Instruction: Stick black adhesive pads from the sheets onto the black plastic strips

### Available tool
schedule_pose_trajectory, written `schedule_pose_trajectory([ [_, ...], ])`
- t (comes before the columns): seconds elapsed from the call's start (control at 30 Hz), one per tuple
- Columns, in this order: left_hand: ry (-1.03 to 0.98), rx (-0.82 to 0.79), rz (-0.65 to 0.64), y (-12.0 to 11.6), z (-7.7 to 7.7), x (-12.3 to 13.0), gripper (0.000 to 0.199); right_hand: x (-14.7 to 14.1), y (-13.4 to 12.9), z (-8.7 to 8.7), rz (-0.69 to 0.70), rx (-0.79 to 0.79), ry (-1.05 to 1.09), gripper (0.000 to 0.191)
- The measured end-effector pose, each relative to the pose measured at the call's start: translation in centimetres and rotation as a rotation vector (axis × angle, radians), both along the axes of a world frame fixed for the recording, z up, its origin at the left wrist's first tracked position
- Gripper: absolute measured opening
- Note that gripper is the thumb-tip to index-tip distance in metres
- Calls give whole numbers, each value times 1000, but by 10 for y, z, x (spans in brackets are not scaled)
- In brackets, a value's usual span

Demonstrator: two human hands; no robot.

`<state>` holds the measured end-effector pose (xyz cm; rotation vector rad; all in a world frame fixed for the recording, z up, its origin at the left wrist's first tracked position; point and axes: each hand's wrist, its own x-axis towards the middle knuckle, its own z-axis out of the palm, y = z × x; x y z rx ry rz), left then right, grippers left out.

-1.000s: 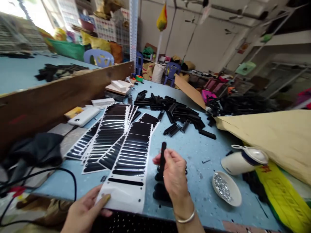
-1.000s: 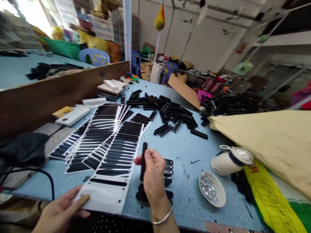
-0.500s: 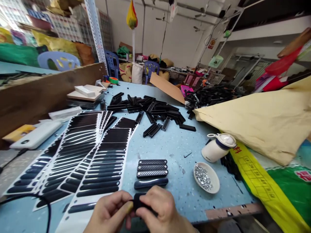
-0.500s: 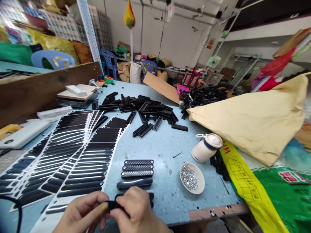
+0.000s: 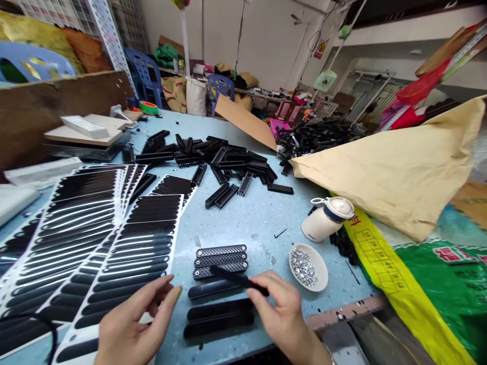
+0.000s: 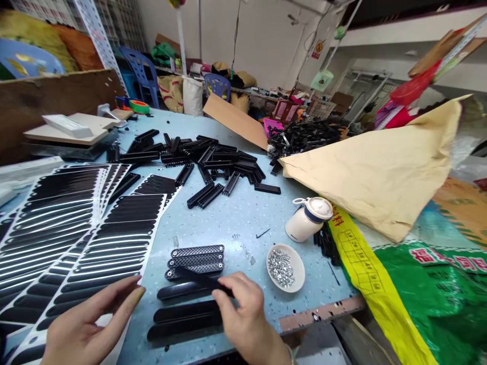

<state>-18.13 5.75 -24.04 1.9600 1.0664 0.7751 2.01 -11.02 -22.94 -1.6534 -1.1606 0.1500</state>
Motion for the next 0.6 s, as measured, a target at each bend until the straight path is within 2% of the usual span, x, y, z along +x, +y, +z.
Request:
schedule_pose_trajectory([
  [0.07,22,134,-36,5,-5,2,23,9,4,-6,-20,-36,66,9],
  [0.17,25,240,-223,6,-12,12,15,14,6,-17,17,-61,80,10],
  [0.23,17,265,-300,4,-15,18,15,13,2,-21,38,-77,61,11],
  [0.33,27,217,-366,1,-19,22,16,13,-6,-19,62,-143,41,10],
  [0.4,37,183,-340,2,-21,22,16,18,-8,-15,80,-154,33,11],
  [0.47,46,171,-251,5,-22,21,18,25,-5,-14,96,-120,21,12],
  [0.6,50,181,-129,11,-25,26,20,37,11,-17,108,-72,-39,17],
])
